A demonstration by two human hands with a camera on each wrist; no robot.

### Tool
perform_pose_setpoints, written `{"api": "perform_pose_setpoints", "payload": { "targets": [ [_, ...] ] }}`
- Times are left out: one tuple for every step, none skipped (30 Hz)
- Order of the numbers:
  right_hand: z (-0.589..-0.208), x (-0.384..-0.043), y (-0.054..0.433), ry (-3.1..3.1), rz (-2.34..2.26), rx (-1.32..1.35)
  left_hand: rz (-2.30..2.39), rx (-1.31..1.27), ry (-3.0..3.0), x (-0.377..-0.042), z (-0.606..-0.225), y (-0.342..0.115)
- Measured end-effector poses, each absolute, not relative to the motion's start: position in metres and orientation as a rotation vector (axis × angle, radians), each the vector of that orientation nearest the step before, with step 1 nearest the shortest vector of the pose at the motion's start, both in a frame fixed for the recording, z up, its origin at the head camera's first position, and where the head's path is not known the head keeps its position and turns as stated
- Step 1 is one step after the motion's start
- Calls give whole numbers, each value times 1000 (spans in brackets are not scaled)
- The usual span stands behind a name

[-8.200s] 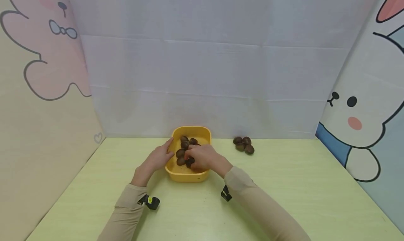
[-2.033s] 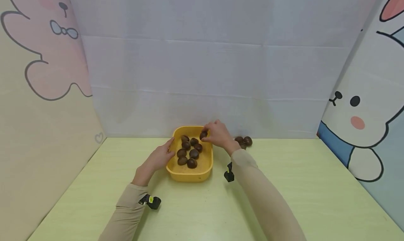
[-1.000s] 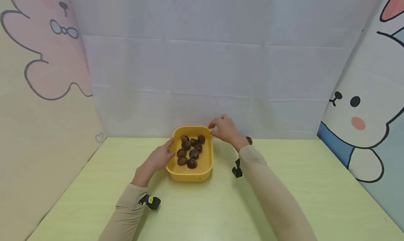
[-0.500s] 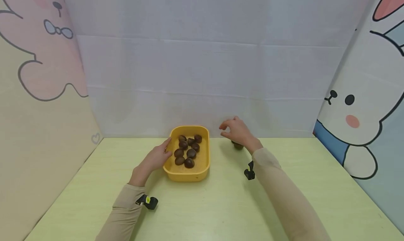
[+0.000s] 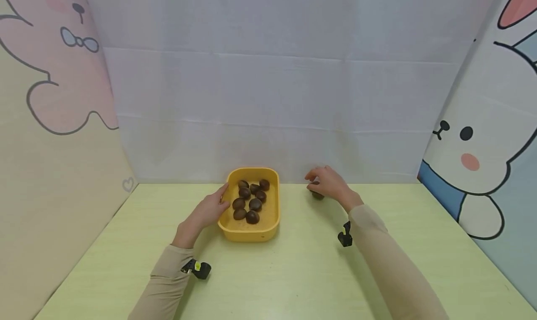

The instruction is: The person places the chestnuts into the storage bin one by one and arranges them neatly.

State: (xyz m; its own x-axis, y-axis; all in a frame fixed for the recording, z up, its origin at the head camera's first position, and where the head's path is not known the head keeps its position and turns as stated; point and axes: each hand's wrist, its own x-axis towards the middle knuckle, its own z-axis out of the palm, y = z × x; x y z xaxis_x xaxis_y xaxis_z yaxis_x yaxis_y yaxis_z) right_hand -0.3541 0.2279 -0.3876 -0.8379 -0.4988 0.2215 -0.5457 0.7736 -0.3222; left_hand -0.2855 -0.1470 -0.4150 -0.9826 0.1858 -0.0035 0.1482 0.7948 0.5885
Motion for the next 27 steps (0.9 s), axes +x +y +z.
{"api": "perform_pose_setpoints", "payload": {
  "targets": [
    [-389,-354,230,-2837,580,849,948,271,2920,-286,-415,-147],
    [-391,-354,233,-2836,590,854,946,273,2924,-286,-416,-147],
    [-393,-354,235,-2836,604,862,941,276,2928,-286,-416,-147],
    [-395,-354,238,-2835,621,865,938,277,2931,-286,-416,-147],
    [-397,-353,240,-2835,623,870,938,279,2935,-285,-416,-147],
    [-400,-353,242,-2836,636,872,939,280,2938,-285,-417,-147],
    [-402,-353,244,-2837,642,873,937,278,2939,-285,-417,-147],
    [-404,-352,246,-2841,651,868,934,279,2940,-285,-417,-147],
    [-405,-351,248,-2840,658,869,934,277,2937,-285,-417,-147],
    [-407,-351,250,-2838,654,867,936,276,2937,-284,-416,-147],
    [-408,-350,251,-2836,655,864,939,275,2937,-284,-416,-147],
    [-409,-349,252,-2836,660,858,941,274,2934,-284,-416,-147],
    [-411,-349,253,-2835,670,850,941,273,2932,-284,-416,-148],
    [-411,-348,254,-2831,675,851,945,273,2931,-283,-415,-148],
    [-412,-348,254,-2831,683,845,947,271,2930,-283,-415,-148],
    [-413,-347,255,-2831,684,845,949,271,2931,-283,-415,-148],
    [-414,-347,255,-2833,693,839,951,270,2930,-283,-414,-148],
    [-415,-346,255,-2837,687,839,950,270,2929,-283,-414,-148],
    [-415,-346,255,-2842,689,837,951,269,2929,-283,-414,-148],
    [-416,-346,255,-2847,676,835,949,273,2933,-283,-414,-148],
    [-417,-346,255,-2854,665,830,947,276,2935,-283,-414,-148],
    [-418,-346,256,-2856,647,832,949,276,2935,-283,-414,-147],
    [-419,-346,256,-2861,633,826,948,277,2936,-283,-414,-147],
    [-420,-346,256,-2863,611,823,948,278,2935,-283,-414,-147],
    [-421,-346,256,-2866,598,816,949,279,2936,-284,-414,-147],
    [-421,-346,257,-2866,583,811,950,283,2936,-284,-415,-147],
    [-421,-347,257,-2867,568,809,952,282,2934,-284,-415,-147]
  ]
}}
